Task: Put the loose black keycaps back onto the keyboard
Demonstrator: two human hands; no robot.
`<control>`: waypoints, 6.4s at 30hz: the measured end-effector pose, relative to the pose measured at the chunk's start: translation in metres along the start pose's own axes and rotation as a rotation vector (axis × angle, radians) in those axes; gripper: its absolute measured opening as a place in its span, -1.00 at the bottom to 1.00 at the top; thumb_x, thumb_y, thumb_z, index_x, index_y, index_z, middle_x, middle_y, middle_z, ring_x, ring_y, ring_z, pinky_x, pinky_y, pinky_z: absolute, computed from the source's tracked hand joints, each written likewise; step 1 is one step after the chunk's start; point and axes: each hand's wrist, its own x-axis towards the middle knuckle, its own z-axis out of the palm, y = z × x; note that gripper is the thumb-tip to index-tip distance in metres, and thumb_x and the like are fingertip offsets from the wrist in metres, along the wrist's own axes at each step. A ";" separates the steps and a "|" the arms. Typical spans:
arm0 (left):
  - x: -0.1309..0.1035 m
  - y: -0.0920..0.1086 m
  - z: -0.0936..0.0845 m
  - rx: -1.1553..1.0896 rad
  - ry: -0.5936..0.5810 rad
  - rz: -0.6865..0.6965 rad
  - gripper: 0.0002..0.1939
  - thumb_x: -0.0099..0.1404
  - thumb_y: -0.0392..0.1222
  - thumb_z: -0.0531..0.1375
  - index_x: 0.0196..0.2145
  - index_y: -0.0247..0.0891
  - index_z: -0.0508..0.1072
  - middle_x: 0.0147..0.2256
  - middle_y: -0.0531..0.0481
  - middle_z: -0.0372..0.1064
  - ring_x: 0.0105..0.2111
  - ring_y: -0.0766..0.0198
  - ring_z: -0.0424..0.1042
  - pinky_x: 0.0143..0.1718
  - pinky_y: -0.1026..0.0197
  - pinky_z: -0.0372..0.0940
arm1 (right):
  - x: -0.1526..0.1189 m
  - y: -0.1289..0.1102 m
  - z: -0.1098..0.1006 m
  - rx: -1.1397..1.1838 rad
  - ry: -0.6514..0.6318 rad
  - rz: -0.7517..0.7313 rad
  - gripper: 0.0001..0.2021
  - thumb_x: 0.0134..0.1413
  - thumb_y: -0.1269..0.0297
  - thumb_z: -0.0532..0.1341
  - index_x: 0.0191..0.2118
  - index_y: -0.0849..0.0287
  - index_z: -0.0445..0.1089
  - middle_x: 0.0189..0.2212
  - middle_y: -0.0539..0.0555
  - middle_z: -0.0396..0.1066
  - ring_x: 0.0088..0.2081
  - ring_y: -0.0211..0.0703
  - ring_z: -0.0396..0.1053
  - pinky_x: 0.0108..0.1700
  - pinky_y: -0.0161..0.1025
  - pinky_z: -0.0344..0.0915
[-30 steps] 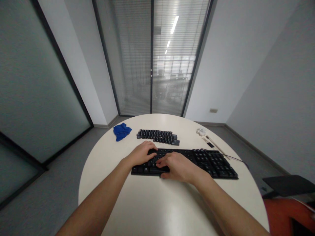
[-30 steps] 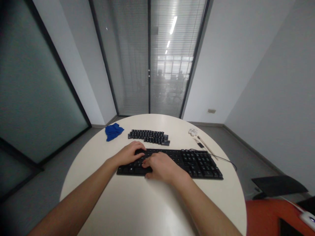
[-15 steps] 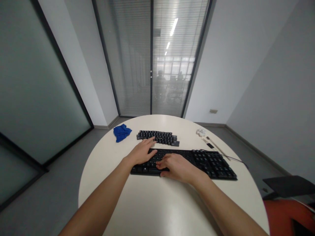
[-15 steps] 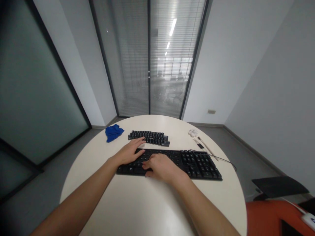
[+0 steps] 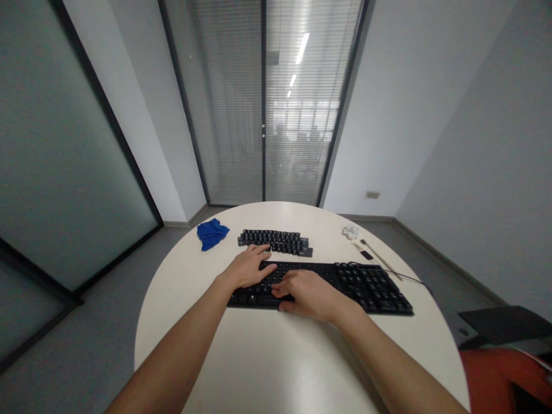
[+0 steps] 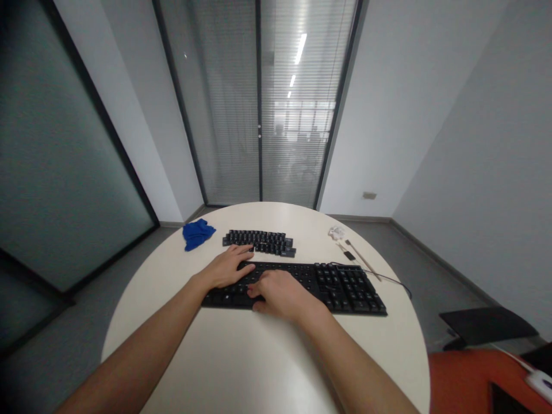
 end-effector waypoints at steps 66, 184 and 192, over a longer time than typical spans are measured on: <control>-0.003 0.022 -0.004 -1.126 -0.013 -0.243 -0.59 0.09 -0.28 0.40 -0.09 -0.36 0.49 -0.28 -0.10 0.56 -0.26 0.20 0.57 -0.07 0.13 0.40 | 0.004 0.028 0.015 0.057 0.453 0.066 -0.78 0.17 0.40 0.30 -0.07 0.02 0.51 -0.12 0.04 0.55 -0.08 -0.08 0.47 -0.02 -0.13 0.25; -0.011 0.015 -0.011 -0.202 0.003 0.121 -0.79 0.39 -0.16 0.16 -0.05 -0.17 0.50 -0.03 -0.05 0.47 0.01 0.15 0.40 0.13 0.07 0.28 | -0.018 0.043 -0.012 0.054 0.123 0.102 -0.82 0.16 0.21 0.26 -0.16 0.08 0.58 -0.18 0.04 0.58 -0.15 -0.08 0.49 -0.05 -0.23 0.31; 0.000 0.010 0.000 -0.089 0.051 0.032 -0.66 0.46 -0.13 0.06 0.11 -0.18 0.43 0.25 -0.10 0.22 0.18 0.11 0.31 0.23 0.06 0.21 | -0.023 0.059 -0.010 0.029 0.114 0.135 -0.81 0.14 0.19 0.28 -0.17 0.10 0.57 -0.15 0.08 0.57 -0.12 -0.06 0.47 -0.01 -0.21 0.31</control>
